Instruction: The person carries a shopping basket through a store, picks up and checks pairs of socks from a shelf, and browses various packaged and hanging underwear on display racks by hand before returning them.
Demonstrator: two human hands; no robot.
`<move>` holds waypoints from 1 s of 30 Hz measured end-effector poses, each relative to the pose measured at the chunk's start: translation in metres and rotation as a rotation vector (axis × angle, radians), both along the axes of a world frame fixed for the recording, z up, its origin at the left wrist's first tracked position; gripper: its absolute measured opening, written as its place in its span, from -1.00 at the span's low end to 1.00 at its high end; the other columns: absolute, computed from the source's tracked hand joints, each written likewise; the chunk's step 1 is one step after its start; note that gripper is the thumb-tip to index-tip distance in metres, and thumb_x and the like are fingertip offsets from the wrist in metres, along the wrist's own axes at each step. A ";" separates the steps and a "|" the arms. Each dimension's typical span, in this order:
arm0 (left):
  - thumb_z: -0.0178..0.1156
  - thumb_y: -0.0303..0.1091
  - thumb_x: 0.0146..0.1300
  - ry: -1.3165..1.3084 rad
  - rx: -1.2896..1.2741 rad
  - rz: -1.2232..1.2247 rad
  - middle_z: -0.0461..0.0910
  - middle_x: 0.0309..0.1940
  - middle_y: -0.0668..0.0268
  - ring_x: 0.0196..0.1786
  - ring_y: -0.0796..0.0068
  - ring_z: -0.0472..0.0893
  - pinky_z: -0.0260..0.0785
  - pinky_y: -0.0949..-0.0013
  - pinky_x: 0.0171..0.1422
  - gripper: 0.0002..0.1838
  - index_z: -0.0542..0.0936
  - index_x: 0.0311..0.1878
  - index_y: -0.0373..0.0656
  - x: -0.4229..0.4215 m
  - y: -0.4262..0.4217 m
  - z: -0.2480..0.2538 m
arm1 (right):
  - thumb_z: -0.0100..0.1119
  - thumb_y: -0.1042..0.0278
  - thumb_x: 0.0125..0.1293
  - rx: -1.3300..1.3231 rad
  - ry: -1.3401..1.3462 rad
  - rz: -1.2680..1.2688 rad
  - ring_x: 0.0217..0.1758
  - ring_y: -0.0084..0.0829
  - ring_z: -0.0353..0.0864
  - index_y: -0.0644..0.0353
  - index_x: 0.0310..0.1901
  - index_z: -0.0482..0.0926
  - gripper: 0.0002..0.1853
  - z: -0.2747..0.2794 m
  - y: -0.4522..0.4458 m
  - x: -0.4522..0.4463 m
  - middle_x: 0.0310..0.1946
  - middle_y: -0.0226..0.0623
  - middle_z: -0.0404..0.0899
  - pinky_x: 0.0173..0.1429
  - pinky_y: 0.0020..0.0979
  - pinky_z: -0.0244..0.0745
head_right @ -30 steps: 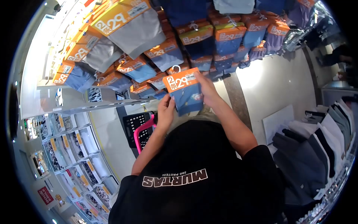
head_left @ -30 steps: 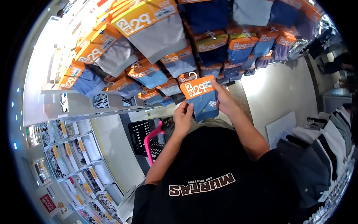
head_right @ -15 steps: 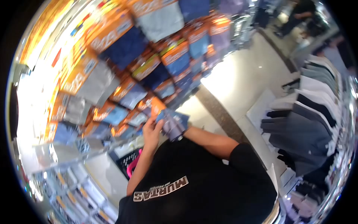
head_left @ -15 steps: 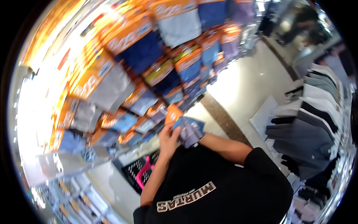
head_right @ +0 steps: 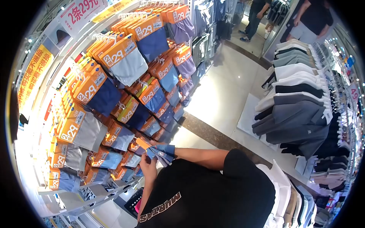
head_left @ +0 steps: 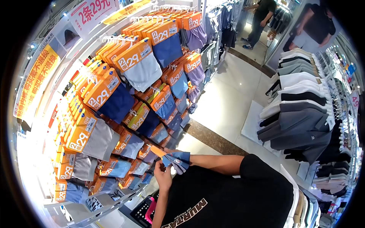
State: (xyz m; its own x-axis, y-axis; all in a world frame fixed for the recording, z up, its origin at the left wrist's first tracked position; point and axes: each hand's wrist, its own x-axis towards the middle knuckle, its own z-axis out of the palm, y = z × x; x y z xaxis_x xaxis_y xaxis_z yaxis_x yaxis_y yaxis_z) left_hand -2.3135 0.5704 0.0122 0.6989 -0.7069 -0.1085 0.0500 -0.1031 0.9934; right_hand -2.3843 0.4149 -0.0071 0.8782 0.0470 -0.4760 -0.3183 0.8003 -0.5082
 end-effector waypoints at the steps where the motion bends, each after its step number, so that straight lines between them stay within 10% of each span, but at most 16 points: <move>1: 0.25 -0.51 0.39 0.005 -0.019 0.021 0.65 -0.22 0.29 -0.19 0.59 0.62 0.48 0.47 -0.09 -0.84 0.52 -0.05 -0.32 0.000 0.001 -0.004 | -0.12 -0.20 0.61 -0.127 -0.003 -0.007 -0.30 -0.69 0.58 0.11 0.13 0.58 -0.47 0.001 0.001 -0.001 -0.29 -0.48 0.62 -0.22 -0.59 0.55; 6: 0.18 -0.53 0.43 0.045 -0.090 0.121 0.63 -0.21 0.31 -0.20 0.60 0.61 0.50 0.48 -0.09 -0.89 0.51 -0.04 -0.31 0.002 0.007 -0.009 | 0.03 -0.15 0.57 -0.409 -0.069 -0.051 -0.14 -0.68 0.59 0.16 0.09 0.66 -0.50 0.006 -0.003 -0.010 -0.18 -0.48 0.67 0.03 -0.57 0.50; 11: 0.10 -0.58 0.45 -0.007 -0.096 0.148 0.60 -0.21 0.32 -0.18 0.61 0.59 0.46 0.50 -0.07 -0.92 0.48 -0.04 -0.28 0.004 0.009 -0.021 | 0.39 -0.18 0.31 -0.681 -0.181 0.168 0.34 -0.31 0.48 0.33 0.51 0.24 -0.05 0.000 0.000 -0.020 0.32 -0.09 0.48 0.40 -0.34 0.35; 19: 0.13 -0.51 0.47 0.151 -0.081 0.182 0.58 -0.27 0.36 -0.26 0.59 0.59 0.51 0.45 -0.14 -0.94 0.48 -0.07 -0.24 0.003 0.005 -0.023 | 0.14 0.10 0.40 -0.985 0.082 0.070 -0.32 -0.45 0.66 0.36 -0.16 0.67 -0.61 0.034 -0.003 -0.029 -0.42 -0.22 0.70 -0.14 -0.34 0.54; 22: 0.15 -0.34 0.51 0.422 -0.154 0.214 0.59 -0.27 0.36 -0.25 0.51 0.62 0.59 0.32 -0.16 -0.88 0.50 -0.03 -0.16 0.005 0.009 -0.031 | 0.12 0.09 0.42 -0.799 0.100 -0.178 -0.31 -0.45 0.66 0.36 -0.14 0.68 -0.60 0.005 0.001 -0.019 -0.41 -0.20 0.70 -0.13 -0.35 0.54; 30: 0.18 -0.09 0.50 0.875 -0.097 0.140 0.61 0.00 0.34 0.02 0.37 0.65 0.58 0.13 0.03 -0.72 0.50 0.12 0.01 0.004 0.019 -0.028 | 0.10 -0.13 0.45 -1.469 -0.409 0.135 -0.09 0.13 0.62 0.42 -0.20 0.63 -0.42 0.010 0.009 -0.019 -0.19 0.14 0.61 0.05 -0.06 0.49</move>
State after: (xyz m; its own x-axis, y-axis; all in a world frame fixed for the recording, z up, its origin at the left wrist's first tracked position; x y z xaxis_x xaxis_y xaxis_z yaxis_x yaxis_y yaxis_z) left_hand -2.3093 0.5894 -0.0159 0.4745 -0.6549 -0.5882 0.8008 0.0437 0.5973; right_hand -2.4029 0.4243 0.0027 0.9846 -0.1472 0.0944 0.0093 -0.4954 -0.8686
